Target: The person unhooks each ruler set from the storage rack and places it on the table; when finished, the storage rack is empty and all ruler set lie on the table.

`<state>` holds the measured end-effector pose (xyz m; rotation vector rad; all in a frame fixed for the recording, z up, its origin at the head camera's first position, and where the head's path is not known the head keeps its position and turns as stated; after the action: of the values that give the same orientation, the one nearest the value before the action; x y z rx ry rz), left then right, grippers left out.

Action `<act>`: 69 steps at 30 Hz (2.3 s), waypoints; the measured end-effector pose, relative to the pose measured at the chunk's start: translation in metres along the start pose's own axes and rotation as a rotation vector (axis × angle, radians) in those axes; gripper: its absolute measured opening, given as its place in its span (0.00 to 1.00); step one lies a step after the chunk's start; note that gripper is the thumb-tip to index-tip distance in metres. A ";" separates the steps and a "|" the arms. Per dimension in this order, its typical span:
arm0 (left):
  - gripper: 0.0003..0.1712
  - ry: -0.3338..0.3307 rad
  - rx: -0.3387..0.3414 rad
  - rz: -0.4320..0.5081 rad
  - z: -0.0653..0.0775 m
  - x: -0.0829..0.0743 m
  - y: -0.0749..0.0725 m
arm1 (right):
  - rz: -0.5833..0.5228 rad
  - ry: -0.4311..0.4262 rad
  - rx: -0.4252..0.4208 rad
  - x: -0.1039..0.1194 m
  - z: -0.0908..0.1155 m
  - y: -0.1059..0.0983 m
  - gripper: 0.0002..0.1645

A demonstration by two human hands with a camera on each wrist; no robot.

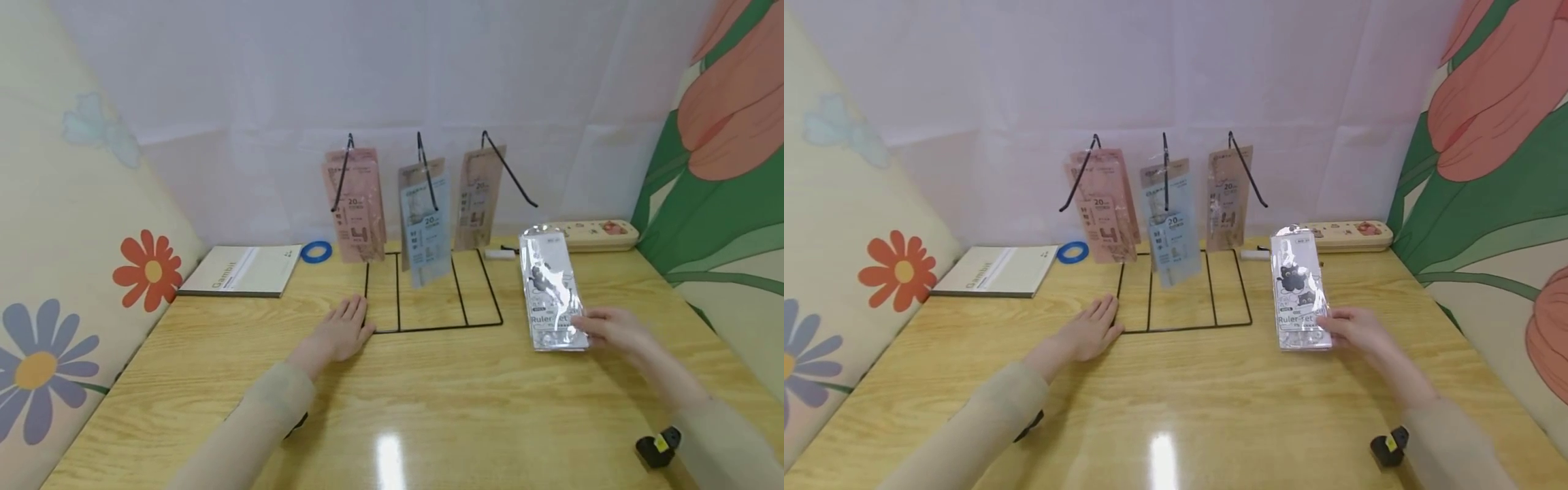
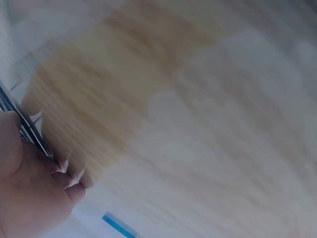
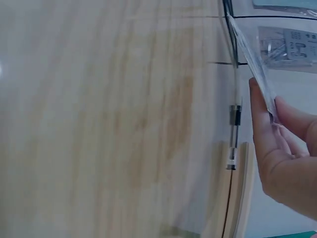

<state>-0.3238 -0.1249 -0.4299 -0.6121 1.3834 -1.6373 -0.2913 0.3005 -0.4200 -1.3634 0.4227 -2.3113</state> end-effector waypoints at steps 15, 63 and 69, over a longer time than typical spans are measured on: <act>0.37 0.003 -0.018 0.014 0.000 0.000 -0.004 | 0.293 -0.144 -0.231 0.041 -0.014 -0.023 0.33; 0.37 0.003 -0.002 0.008 -0.001 0.001 0.001 | -0.132 -0.298 -0.152 0.177 -0.100 0.055 0.25; 0.36 0.014 -0.017 0.011 -0.002 0.000 -0.002 | -0.050 -0.334 -0.184 0.172 -0.087 0.053 0.21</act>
<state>-0.3254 -0.1237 -0.4286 -0.6032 1.4100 -1.6250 -0.4317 0.1730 -0.3560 -1.8295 0.5071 -2.0675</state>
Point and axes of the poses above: each hand's wrist, its own z-axis away from the middle knuckle, its own y-axis out of the palm, x = y × z, the point moved 10 cm from there along -z, towards the middle knuckle, and after that the axes turned 12 degrees about y, right-handed, at the moved point
